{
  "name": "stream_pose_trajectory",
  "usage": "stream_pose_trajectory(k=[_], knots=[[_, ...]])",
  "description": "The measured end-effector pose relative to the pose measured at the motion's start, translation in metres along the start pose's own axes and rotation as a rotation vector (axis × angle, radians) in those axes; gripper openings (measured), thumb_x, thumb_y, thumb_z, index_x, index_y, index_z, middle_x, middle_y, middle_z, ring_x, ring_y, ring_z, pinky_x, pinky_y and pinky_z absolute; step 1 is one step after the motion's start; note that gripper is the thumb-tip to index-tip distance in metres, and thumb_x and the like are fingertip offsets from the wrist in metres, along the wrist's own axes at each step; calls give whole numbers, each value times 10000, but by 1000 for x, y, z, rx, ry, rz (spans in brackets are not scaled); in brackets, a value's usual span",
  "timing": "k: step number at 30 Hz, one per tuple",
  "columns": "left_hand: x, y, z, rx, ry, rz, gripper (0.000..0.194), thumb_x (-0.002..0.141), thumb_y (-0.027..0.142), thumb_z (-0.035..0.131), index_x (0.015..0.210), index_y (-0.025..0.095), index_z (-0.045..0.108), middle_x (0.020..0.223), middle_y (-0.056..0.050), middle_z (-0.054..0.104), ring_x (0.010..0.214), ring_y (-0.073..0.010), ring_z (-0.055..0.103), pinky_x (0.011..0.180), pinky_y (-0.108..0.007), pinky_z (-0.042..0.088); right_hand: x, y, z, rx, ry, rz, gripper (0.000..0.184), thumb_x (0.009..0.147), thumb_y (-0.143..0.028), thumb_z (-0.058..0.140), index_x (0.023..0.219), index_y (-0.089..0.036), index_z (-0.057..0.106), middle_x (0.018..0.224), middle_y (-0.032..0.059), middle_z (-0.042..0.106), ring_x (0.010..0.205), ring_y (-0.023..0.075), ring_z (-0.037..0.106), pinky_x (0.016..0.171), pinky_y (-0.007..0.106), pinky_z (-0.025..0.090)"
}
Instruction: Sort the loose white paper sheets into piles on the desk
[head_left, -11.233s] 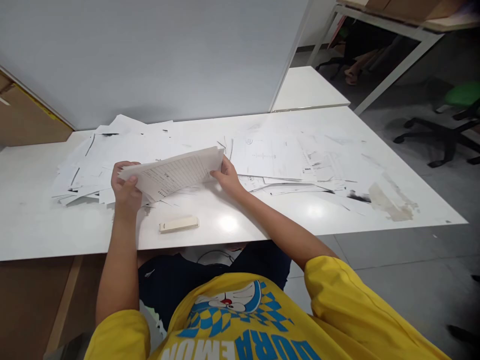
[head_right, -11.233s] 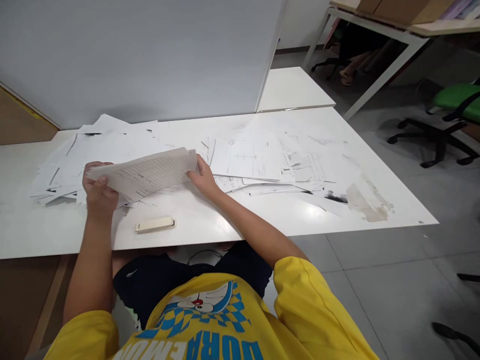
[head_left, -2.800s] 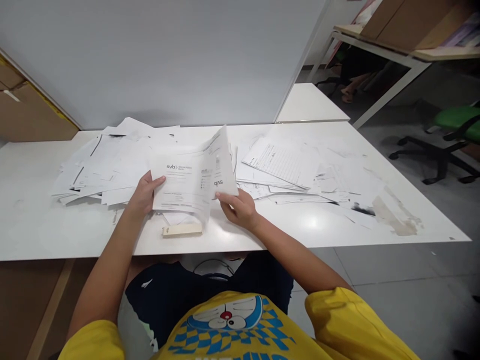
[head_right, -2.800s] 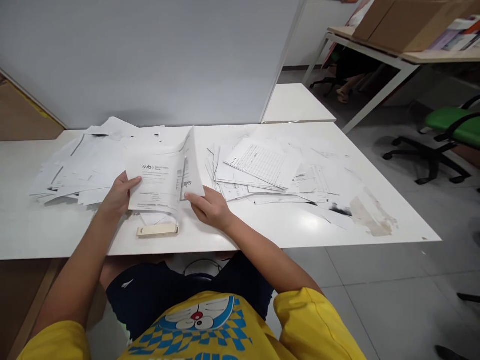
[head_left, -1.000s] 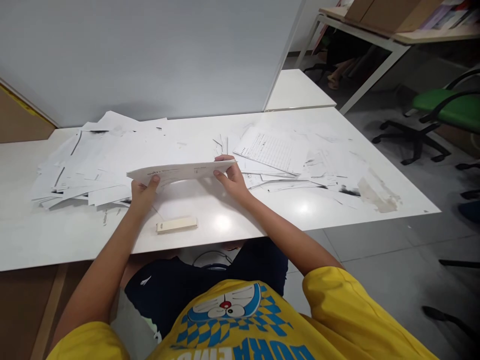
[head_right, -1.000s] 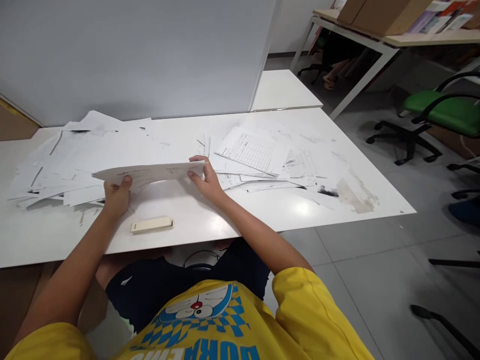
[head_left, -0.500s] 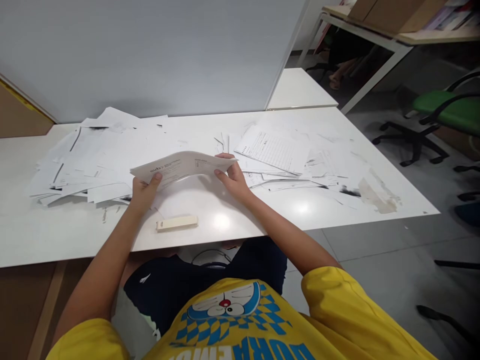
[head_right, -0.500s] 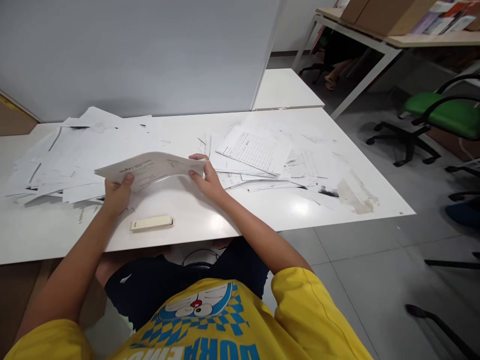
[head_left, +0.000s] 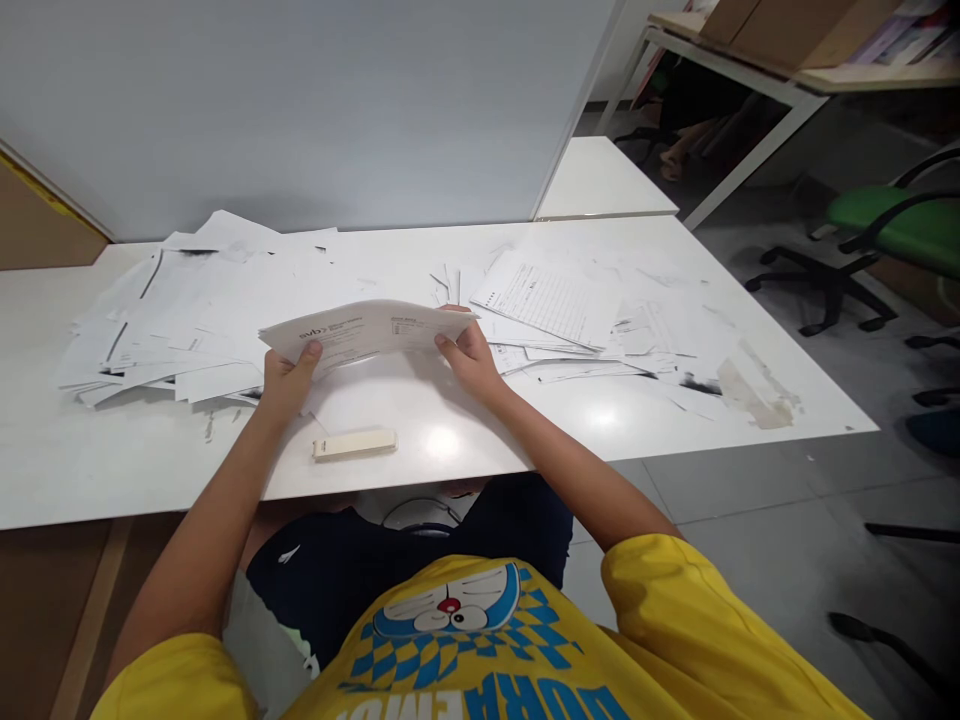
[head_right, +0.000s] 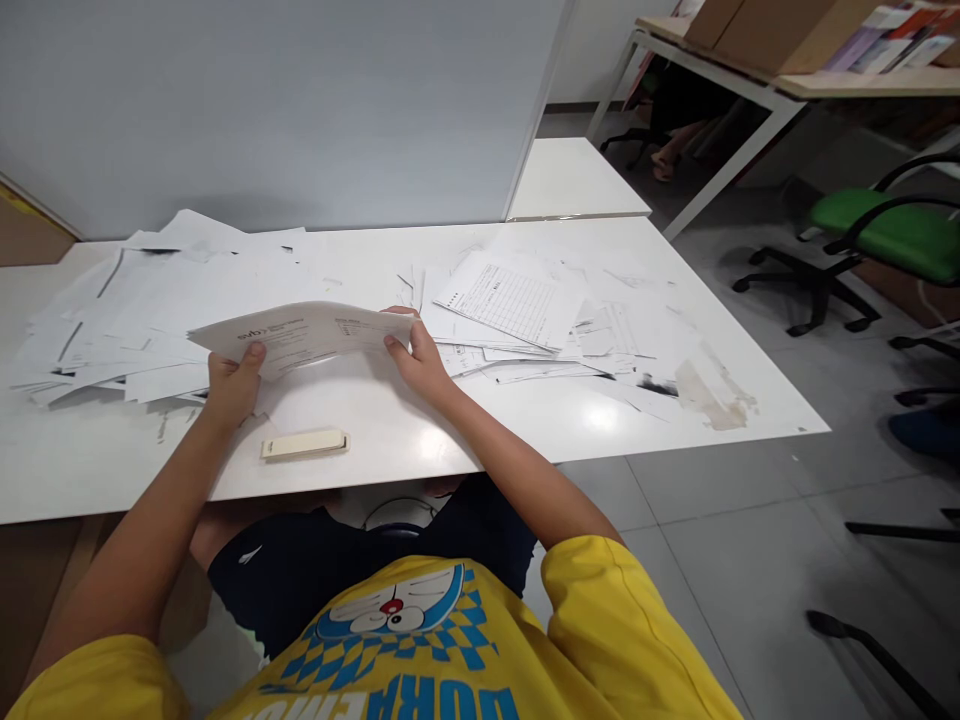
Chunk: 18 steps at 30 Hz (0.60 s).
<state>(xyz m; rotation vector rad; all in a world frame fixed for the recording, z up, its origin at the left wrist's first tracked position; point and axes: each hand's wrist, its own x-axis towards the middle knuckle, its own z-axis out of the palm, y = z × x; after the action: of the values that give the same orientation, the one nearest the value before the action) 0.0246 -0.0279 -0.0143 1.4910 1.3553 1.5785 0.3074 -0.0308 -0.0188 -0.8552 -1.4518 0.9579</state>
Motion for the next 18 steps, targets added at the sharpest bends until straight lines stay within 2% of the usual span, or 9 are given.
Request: stream_pose_trajectory(k=[5, 11, 15, 18], knots=[[1, -6, -4, -22, -26, -10, 476, 736, 659, 772, 919, 219, 768, 1035, -106, 792, 1060, -306, 745, 895, -421, 648, 0, 3, 2, -27, 43, 59, 519, 862, -687, 609, 1187, -286, 563, 1250, 85, 621, 1185, 275, 578, 1073, 485, 473], [-2, 1, -1, -55, -9, 6, 494, 722, 671, 790, 917, 217, 771, 947, -93, 794, 986, -302, 758, 858, -430, 654, 9, -4, -3, 47, 80, 196, 476, 815, -626, 684, 1113, -258, 636, 1120, 75, 731, 1092, 275, 664, 1007, 471, 541], [-4, 13, 2, -164, 28, 106, 511, 739, 712, 745, 908, 230, 756, 817, -48, 776, 724, -210, 738, 637, -345, 627, 8, -23, -34, 51, 105, 408, 498, 726, -495, 755, 1142, -236, 673, 979, 51, 767, 986, 287, 722, 945, 500, 579], [-5, 26, 1, -182, 16, 143, 486, 840, 696, 656, 903, 219, 725, 729, -14, 738, 606, -155, 700, 535, -312, 562, -18, -46, -66, 14, 117, 531, 480, 693, -404, 780, 1136, -230, 710, 1052, 77, 779, 1063, 311, 722, 972, 515, 570]])
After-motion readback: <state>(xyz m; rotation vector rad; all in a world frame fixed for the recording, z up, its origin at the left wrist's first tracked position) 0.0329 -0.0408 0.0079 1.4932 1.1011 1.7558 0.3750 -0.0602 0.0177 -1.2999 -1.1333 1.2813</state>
